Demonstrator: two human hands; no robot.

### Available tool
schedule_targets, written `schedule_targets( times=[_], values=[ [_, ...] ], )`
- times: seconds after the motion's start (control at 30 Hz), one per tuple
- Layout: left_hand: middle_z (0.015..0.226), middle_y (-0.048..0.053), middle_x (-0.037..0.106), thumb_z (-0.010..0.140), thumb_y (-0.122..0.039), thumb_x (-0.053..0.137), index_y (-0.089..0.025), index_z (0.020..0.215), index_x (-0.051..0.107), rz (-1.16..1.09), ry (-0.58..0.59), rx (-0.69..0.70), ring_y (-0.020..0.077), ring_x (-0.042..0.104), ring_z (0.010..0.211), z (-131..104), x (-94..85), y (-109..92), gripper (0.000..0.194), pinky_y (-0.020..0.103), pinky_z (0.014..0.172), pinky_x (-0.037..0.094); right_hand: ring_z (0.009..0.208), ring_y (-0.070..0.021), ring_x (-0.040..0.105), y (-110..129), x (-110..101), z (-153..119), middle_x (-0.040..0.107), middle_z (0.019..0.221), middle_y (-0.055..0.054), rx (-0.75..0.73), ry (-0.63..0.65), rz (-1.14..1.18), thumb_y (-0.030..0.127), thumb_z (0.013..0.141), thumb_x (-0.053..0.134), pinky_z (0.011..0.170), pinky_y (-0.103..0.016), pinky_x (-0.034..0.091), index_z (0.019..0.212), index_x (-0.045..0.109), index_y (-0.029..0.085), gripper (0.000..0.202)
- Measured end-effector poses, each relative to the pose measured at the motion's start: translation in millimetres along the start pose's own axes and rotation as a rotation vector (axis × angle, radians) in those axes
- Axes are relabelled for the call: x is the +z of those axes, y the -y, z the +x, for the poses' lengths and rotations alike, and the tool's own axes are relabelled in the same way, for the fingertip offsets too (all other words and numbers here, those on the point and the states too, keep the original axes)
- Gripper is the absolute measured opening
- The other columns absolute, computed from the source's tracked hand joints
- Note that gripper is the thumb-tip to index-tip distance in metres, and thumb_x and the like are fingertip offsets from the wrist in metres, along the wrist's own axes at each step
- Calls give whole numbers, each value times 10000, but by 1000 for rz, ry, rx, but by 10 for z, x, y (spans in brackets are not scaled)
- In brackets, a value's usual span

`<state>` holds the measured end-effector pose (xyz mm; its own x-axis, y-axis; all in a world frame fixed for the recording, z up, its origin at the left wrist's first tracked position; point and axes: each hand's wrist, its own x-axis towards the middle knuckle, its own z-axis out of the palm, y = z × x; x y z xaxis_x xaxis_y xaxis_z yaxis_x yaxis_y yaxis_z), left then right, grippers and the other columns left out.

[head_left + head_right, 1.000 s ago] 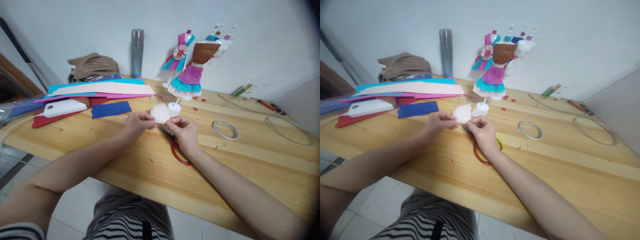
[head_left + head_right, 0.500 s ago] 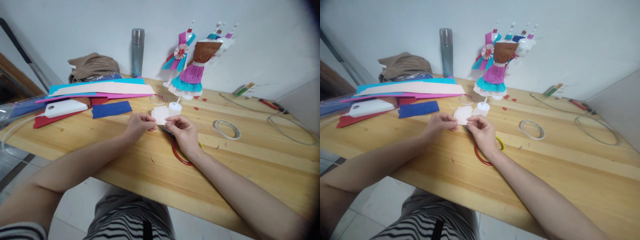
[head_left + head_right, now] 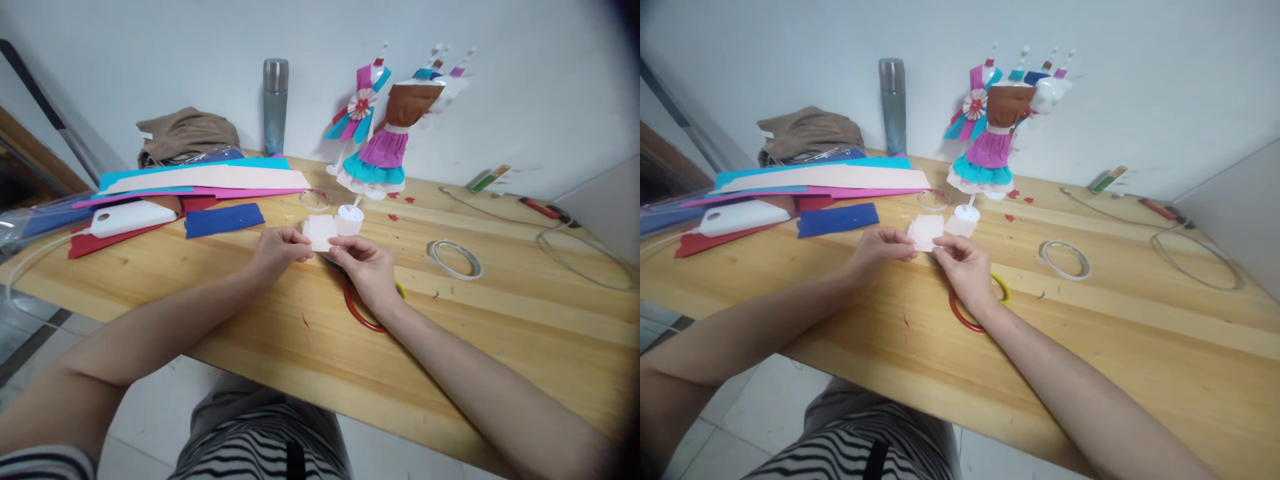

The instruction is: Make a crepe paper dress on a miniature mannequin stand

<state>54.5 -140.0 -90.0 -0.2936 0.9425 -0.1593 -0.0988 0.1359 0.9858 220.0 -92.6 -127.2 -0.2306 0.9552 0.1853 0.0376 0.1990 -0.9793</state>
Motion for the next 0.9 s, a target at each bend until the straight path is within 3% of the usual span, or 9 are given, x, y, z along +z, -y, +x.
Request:
schedule_targets(
  times=[0.53, 0.9],
  values=[
    [530, 4, 676, 581, -94, 699, -135, 588, 665, -30, 49, -3, 86, 603, 507, 12, -22, -18, 54, 207, 585, 495, 601, -143, 585, 0, 4, 1, 696, 701, -9, -5, -15, 25, 336, 667, 792, 613, -302, 476, 793, 744, 221, 178],
    [538, -31, 637, 602, -100, 715, -142, 730, 718, -44, 59, 117, 74, 557, 497, 23, -17, 24, 135, 201, 540, 446, 737, -182, 660, -32, 9, 0, 751, 854, -32, -69, -28, -15, 339, 720, 757, 746, -357, 527, 850, 751, 241, 163]
  ],
)
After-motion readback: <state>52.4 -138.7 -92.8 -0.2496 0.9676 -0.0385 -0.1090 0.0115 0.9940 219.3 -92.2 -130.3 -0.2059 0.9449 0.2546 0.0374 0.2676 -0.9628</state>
